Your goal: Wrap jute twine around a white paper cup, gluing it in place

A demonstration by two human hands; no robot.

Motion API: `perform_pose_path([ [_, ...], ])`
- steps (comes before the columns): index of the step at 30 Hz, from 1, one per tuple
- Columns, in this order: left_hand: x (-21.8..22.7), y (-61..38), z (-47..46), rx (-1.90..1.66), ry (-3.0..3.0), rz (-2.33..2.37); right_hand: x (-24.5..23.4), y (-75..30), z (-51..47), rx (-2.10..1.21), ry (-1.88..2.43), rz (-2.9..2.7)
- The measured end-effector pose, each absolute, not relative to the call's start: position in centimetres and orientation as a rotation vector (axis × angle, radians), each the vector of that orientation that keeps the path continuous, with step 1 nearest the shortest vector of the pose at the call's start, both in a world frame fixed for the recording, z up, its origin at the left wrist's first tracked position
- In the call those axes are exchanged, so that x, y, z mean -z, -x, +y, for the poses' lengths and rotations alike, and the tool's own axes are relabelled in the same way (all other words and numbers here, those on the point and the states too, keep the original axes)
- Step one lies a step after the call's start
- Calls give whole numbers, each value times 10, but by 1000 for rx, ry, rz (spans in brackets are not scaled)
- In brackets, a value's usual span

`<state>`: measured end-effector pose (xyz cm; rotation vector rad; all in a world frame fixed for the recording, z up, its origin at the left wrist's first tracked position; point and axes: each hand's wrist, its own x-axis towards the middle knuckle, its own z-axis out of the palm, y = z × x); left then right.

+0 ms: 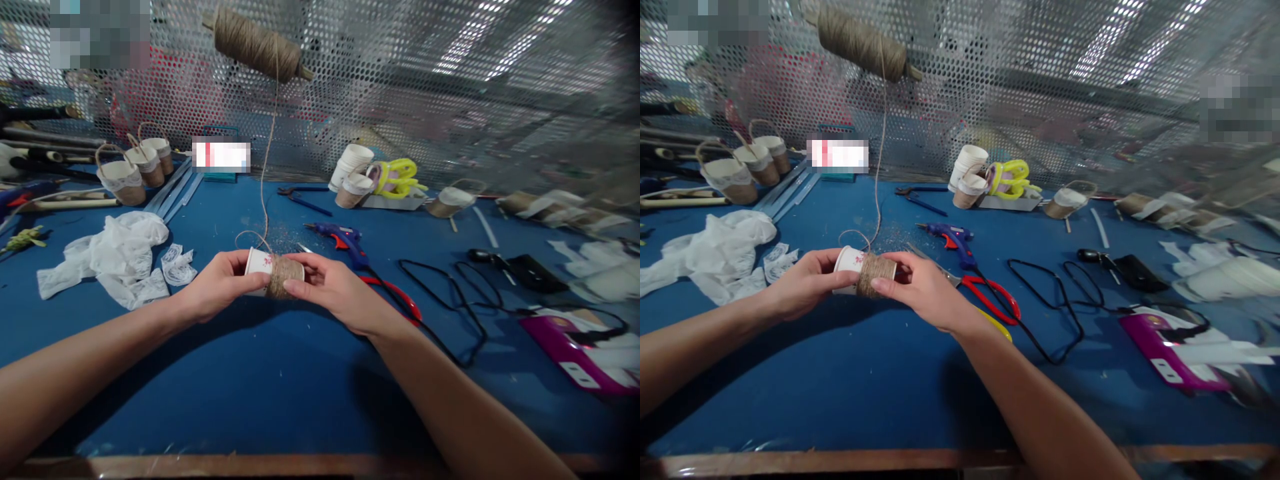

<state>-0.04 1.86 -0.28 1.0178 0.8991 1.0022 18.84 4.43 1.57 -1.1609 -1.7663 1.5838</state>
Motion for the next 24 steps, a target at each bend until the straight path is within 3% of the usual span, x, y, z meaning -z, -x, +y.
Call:
perform_pose_path([
  [24,0,-1,19,-967,-1071,912,-16,-190,45,-1556,1164,-1795],
])
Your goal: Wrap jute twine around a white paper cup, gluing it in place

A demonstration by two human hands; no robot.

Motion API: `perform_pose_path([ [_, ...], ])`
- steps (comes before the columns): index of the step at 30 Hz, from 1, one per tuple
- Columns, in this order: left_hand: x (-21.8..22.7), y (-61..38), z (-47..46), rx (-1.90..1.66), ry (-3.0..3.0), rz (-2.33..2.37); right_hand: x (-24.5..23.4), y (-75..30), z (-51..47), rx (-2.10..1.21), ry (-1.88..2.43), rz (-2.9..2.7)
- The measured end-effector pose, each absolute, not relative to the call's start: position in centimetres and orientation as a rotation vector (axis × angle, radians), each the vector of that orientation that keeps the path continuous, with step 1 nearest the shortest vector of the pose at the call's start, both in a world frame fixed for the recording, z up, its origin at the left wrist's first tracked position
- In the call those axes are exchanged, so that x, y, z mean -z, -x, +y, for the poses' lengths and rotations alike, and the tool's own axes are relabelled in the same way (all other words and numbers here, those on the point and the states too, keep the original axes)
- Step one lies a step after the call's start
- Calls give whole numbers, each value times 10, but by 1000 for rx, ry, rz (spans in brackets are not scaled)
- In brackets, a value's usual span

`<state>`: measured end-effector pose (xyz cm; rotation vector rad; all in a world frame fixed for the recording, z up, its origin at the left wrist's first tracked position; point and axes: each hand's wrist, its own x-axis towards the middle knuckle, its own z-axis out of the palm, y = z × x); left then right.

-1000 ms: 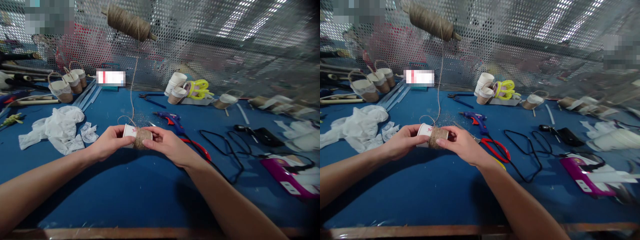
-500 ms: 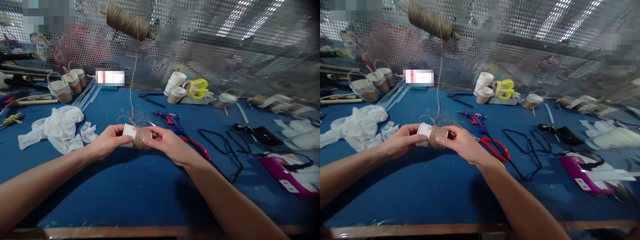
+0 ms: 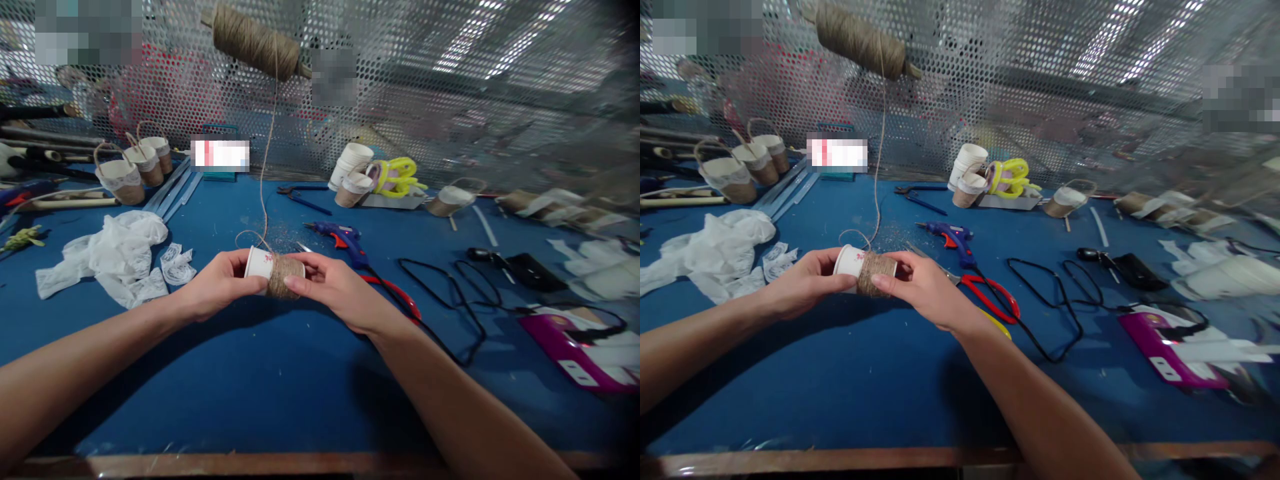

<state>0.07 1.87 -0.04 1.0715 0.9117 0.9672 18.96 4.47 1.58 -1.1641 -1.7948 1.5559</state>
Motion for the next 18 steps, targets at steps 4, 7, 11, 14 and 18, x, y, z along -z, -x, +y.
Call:
perform_pose_path([
  [4,0,0,19,-952,-1089,908,-15,-190,45,-1567,1154,-1791],
  [7,0,1,20,-945,-1110,910,-14,-190,46,-1569,1151,-1793],
  [11,-3,3,21,-929,-1158,909,-13,-190,46,-1518,1140,-1813],
  [14,-6,3,21,-901,-1217,918,-14,-189,46,-1464,1116,-1844],
  [18,-8,3,19,-901,-1282,953,-16,-189,43,-1448,1086,-1849],
])
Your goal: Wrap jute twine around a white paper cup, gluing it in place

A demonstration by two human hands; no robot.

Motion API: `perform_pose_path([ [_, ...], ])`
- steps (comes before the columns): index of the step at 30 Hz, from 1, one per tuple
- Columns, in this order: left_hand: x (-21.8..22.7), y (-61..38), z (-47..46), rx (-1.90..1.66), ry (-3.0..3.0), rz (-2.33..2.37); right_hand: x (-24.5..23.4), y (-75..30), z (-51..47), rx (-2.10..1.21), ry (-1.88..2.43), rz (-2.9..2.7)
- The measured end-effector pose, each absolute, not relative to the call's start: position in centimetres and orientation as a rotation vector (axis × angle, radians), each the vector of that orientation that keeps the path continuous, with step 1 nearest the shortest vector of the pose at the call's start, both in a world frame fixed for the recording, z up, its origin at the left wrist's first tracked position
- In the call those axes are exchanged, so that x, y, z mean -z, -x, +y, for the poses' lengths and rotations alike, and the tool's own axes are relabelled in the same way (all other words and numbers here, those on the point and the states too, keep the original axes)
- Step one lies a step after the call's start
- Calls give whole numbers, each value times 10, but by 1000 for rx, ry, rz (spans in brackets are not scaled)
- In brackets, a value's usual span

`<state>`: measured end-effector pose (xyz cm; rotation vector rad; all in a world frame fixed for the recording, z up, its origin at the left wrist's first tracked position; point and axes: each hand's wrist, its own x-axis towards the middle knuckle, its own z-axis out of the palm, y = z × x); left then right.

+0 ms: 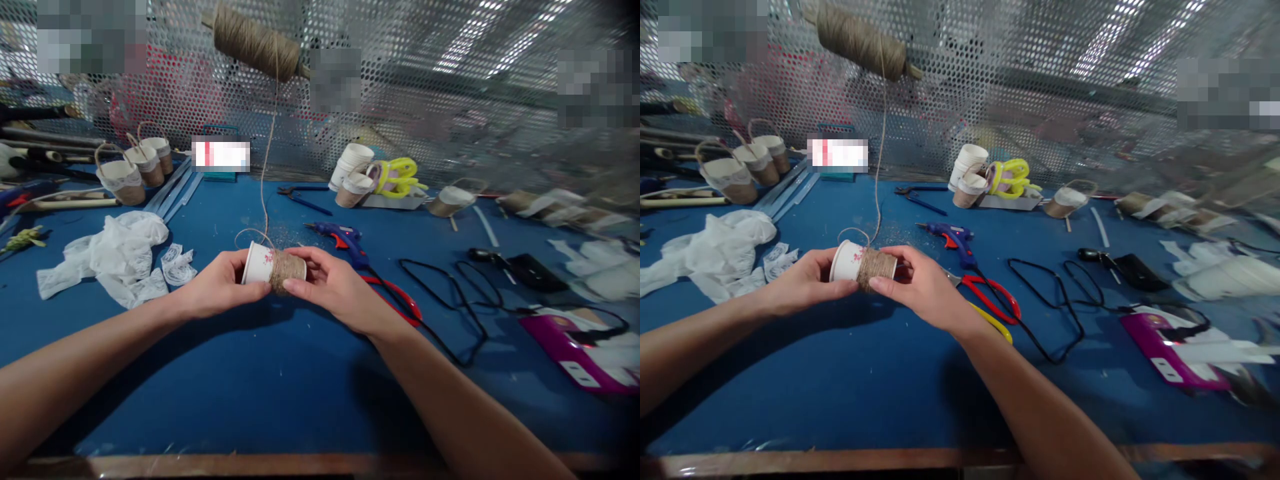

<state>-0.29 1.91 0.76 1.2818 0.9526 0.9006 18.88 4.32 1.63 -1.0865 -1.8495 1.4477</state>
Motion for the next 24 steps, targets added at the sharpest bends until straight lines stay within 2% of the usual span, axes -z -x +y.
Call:
perform_pose_path([
  [24,-8,0,18,-919,-1337,1064,-17,-187,42,-1449,1085,-1890],
])
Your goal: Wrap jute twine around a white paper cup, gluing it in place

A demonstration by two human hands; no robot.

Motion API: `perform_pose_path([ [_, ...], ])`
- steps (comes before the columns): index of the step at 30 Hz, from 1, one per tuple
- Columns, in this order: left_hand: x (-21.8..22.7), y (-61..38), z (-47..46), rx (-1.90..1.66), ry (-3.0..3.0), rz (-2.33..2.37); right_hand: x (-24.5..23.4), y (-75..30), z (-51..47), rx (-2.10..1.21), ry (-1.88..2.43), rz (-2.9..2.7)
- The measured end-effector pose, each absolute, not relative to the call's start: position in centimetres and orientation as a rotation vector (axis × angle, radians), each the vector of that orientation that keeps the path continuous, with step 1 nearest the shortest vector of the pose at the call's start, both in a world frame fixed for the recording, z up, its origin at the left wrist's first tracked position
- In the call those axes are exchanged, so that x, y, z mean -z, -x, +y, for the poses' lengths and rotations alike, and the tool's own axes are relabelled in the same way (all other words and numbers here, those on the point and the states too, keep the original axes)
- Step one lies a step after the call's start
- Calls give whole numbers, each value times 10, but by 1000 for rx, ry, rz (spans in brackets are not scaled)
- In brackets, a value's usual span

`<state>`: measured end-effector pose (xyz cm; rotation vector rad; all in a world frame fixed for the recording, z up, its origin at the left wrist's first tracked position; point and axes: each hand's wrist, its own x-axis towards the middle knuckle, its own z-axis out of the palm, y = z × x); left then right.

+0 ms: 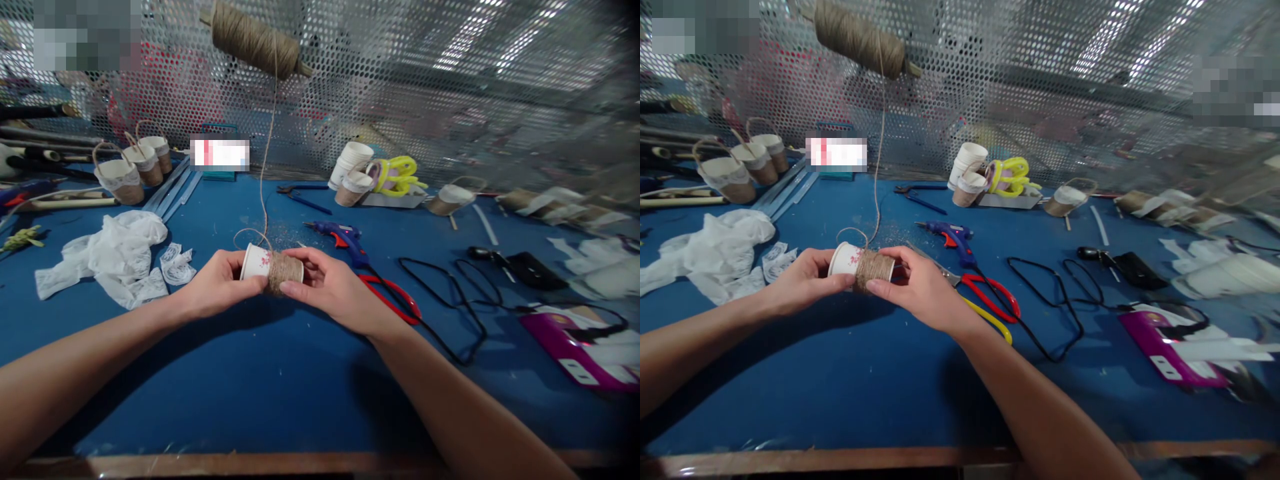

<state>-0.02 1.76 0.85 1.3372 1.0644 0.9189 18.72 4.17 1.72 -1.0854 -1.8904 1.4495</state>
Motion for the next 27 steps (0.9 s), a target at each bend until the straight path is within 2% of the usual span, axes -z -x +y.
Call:
perform_pose_path([
  [6,-5,3,19,-963,-1259,959,-16,-188,41,-1368,1046,-1928],
  [12,-7,3,22,-1049,-863,779,-19,-188,36,-863,991,-2179],
  [15,-8,2,24,-1011,-800,768,-22,-188,36,-727,947,-2271],
  [20,-6,1,21,-1010,-956,849,-29,-188,40,-862,949,-2244],
  [27,-10,-4,10,-783,-1219,855,-25,-181,47,-1178,1039,-2044],
])
